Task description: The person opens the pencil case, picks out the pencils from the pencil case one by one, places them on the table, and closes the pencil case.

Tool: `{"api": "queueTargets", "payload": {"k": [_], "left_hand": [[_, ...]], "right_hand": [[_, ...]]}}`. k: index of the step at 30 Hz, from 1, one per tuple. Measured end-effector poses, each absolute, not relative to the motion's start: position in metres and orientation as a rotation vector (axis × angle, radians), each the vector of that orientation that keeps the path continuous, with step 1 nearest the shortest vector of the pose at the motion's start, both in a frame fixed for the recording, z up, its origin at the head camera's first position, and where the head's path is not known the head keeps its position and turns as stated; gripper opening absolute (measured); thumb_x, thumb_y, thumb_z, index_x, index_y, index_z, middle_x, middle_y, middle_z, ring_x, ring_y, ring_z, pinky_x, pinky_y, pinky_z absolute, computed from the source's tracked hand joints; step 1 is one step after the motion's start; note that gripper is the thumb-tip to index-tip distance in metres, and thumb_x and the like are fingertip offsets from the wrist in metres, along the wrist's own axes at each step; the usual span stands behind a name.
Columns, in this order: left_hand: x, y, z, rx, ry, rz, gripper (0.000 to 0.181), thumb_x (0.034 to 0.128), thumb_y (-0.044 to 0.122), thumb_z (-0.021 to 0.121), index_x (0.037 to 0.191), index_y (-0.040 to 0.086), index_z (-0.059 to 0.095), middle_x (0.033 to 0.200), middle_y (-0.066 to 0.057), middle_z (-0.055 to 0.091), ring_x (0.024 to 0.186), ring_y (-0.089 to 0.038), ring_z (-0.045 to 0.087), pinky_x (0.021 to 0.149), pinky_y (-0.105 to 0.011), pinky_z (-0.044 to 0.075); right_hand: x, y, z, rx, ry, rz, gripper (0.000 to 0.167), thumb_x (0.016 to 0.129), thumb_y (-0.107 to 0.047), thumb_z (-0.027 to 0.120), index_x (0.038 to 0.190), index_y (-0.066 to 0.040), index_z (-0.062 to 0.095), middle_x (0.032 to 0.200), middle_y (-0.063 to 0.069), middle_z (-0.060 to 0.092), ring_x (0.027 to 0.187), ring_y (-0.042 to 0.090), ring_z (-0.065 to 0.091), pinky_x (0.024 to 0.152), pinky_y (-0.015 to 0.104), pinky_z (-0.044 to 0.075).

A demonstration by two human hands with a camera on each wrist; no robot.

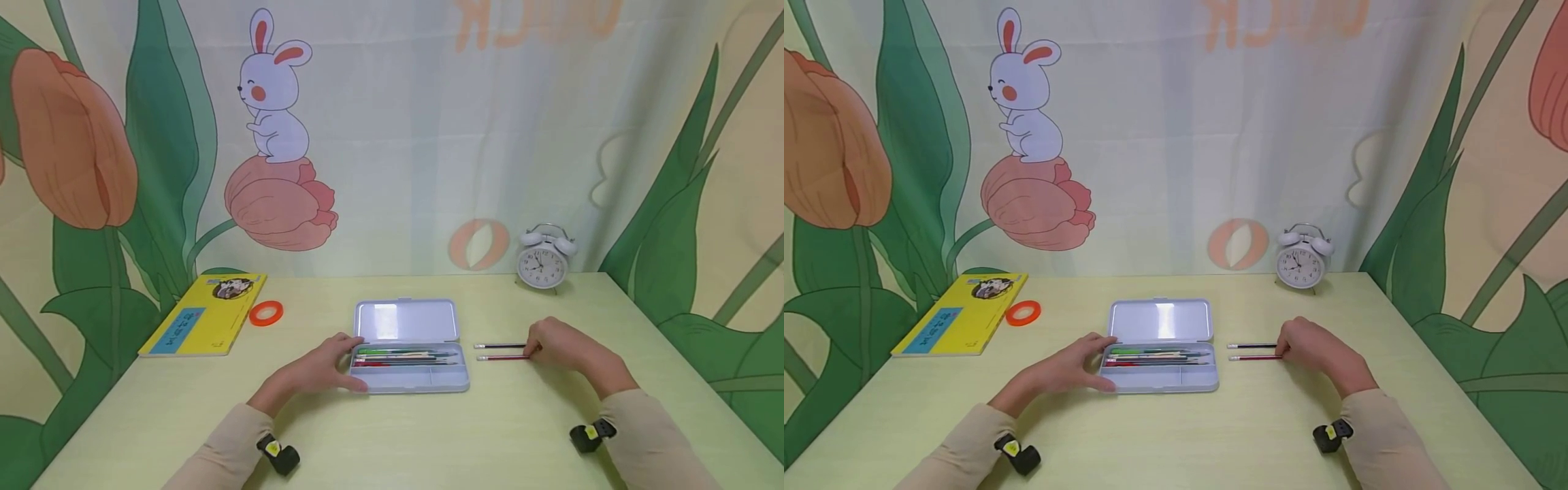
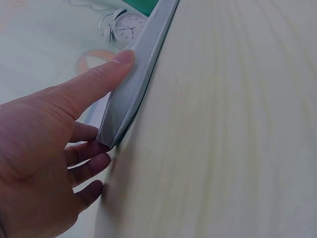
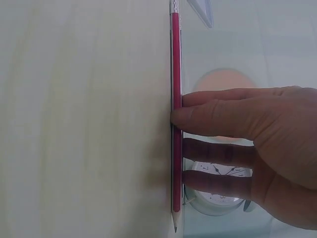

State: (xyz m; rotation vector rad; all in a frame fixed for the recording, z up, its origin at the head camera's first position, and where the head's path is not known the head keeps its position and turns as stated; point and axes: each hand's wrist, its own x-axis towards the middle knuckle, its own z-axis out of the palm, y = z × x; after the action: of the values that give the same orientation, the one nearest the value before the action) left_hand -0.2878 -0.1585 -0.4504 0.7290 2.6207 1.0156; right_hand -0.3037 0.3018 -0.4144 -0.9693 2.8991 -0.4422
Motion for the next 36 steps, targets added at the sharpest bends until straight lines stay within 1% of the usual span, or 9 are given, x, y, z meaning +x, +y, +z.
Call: {"api": "queueTargets", "payload": {"k": [5,11,19,27,36], "left_hand": [[-0.2873,-0.1582,-0.4501,0.717,2.614,1.027,0.094,0.0766,0.042,0.087,0.152,0.006,0.042,0.133,-0.007,0.046,0.126,-0.027,0.040,0.111,-0.052,0.035],[-0.2873,-0.1581,-0.4505,0.718,2.621,1.013,0.094,0.0770,0.042,0.086,0.152,0.007,0.042,0.132,-0.006,0.046,0.126,-0.027,0.040,0.110,-0.052,0.035],[-0.2856,-0.1572,-0.4487,0.722,2.620,1.022,0.092,0.0775,0.039,0.087,0.151,0.006,0.042,0.132,-0.008,0.046,0.126,-0.028,0.040,0.110,-0.053,0.035],[-0.2859,-0.1573,-0.4477,0.734,2.616,1.023,0.092,0.0781,0.039,0.086,0.151,0.005,0.042,0.132,-0.009,0.047,0.125,-0.028,0.040,0.110,-0.052,0.035],[-0.2869,-0.1585,-0.4493,0.737,2.612,1.025,0.092,0.0774,0.041,0.086,0.151,0.006,0.043,0.132,-0.007,0.047,0.126,-0.028,0.040,0.110,-0.052,0.036]], "right_hand": [[-0.3046,0.3033,-0.4150,-0.994,2.924,-0.427,0.012,0.078,0.008,0.076,0.084,-0.001,0.080,0.079,0.001,0.070,0.075,0.012,0.064,0.069,0.033,0.057],[-0.3064,0.3008,-0.4173,-0.870,2.943,-0.378,0.010,0.080,0.004,0.078,0.085,-0.004,0.081,0.080,-0.002,0.069,0.075,0.011,0.063,0.071,0.032,0.056],[-0.3082,0.2999,-0.4176,-0.795,2.964,-0.334,0.006,0.082,0.001,0.078,0.085,-0.004,0.081,0.080,-0.003,0.067,0.074,0.010,0.060,0.070,0.033,0.056],[-0.3075,0.2991,-0.4167,-0.791,2.982,-0.289,0.007,0.083,-0.002,0.078,0.083,-0.008,0.080,0.080,-0.004,0.066,0.073,0.009,0.056,0.070,0.033,0.054],[-0.3101,0.3004,-0.4189,-0.848,3.014,-0.218,0.008,0.083,-0.002,0.078,0.083,-0.009,0.080,0.079,-0.004,0.064,0.073,0.010,0.058,0.071,0.035,0.054]]}}
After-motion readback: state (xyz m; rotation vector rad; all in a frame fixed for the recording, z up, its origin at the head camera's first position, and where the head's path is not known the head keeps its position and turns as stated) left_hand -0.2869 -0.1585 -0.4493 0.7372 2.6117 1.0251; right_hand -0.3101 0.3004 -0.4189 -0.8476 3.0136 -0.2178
